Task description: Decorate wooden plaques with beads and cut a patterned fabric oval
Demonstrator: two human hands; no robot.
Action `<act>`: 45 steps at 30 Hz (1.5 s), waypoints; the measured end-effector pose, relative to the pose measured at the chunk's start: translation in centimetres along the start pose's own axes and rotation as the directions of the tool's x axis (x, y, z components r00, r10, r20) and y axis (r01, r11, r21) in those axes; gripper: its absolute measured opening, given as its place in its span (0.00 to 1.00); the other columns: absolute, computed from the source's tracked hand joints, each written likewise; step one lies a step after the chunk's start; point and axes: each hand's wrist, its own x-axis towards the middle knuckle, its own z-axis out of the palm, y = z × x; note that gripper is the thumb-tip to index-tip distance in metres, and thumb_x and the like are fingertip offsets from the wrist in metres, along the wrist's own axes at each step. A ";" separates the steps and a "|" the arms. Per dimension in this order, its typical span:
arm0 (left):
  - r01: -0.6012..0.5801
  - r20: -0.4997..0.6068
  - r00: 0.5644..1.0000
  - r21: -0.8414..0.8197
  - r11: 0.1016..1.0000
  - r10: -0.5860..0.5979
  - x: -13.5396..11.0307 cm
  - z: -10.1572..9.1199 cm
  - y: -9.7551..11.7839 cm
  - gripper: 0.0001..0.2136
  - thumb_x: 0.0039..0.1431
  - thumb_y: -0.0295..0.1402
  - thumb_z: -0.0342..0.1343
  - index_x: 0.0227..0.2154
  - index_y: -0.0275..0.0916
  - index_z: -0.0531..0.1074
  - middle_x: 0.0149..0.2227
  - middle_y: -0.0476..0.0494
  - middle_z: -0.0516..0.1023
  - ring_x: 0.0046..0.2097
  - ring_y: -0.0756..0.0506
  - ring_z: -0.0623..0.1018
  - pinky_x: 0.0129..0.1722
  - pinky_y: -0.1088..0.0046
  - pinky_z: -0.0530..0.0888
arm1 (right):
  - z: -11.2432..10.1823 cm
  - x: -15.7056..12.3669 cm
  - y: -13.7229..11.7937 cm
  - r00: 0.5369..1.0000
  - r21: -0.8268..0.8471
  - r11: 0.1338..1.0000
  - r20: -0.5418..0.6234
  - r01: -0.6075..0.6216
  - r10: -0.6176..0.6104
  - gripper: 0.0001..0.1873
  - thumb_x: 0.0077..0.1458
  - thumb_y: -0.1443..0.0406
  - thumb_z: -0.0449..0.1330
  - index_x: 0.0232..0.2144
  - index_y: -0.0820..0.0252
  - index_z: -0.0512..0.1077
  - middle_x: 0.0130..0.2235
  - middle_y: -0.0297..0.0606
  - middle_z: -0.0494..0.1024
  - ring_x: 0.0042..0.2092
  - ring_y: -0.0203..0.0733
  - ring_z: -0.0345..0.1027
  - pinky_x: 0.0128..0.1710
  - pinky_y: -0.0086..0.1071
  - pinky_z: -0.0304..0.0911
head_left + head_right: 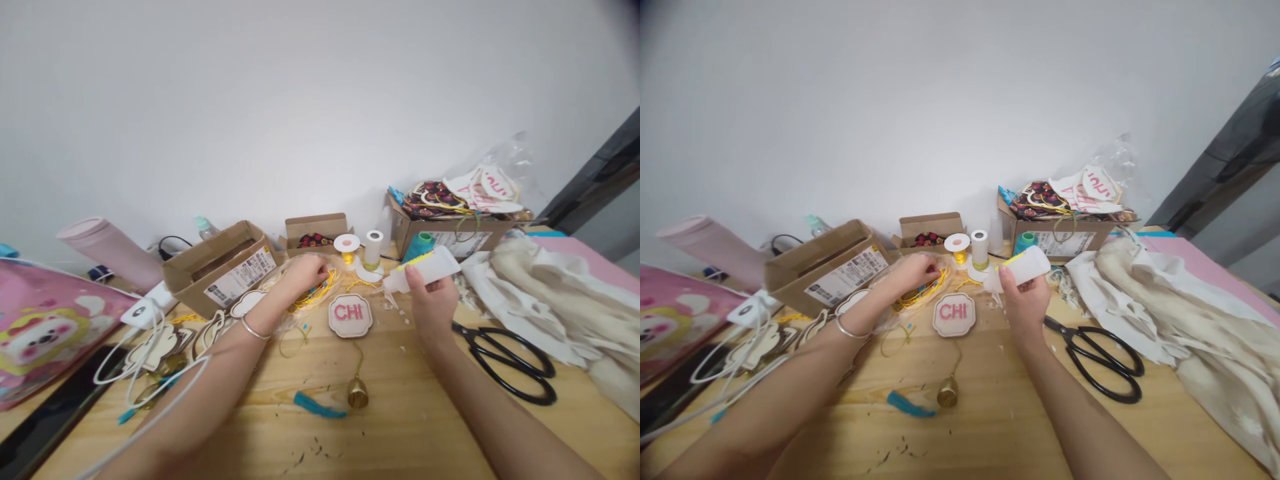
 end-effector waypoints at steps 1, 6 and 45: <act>0.009 -0.004 1.000 0.001 1.000 -0.009 0.0 0.0 0.1 0.08 0.53 0.32 0.53 0.28 0.37 0.77 0.32 0.41 0.80 0.33 0.45 0.77 0.32 0.73 0.68 | 0.0 0.0 0.1 1.000 -0.005 1.000 -0.001 0.004 -0.004 0.21 0.32 0.56 0.67 0.28 0.62 0.70 0.30 0.42 0.79 0.32 0.45 0.73 0.33 0.39 0.70; 0.059 -0.016 0.998 -0.001 0.998 -0.059 0.3 0.3 0.6 0.08 0.52 0.30 0.52 0.28 0.38 0.77 0.32 0.41 0.80 0.35 0.45 0.77 0.33 0.73 0.68 | -0.1 0.0 0.2 1.000 -0.012 1.000 0.002 0.025 -0.025 0.21 0.33 0.56 0.67 0.29 0.61 0.70 0.31 0.42 0.80 0.32 0.44 0.73 0.32 0.37 0.70; -0.013 -0.168 0.986 -0.178 0.984 -0.017 -4.8 0.1 -4.3 0.08 0.52 0.24 0.52 0.33 0.38 0.75 0.36 0.43 0.77 0.39 0.44 0.75 0.41 0.70 0.70 | -0.2 -0.1 0.5 0.997 -0.100 0.994 -0.061 0.041 -0.047 0.23 0.32 0.55 0.68 0.29 0.64 0.72 0.33 0.46 0.79 0.35 0.48 0.74 0.35 0.43 0.70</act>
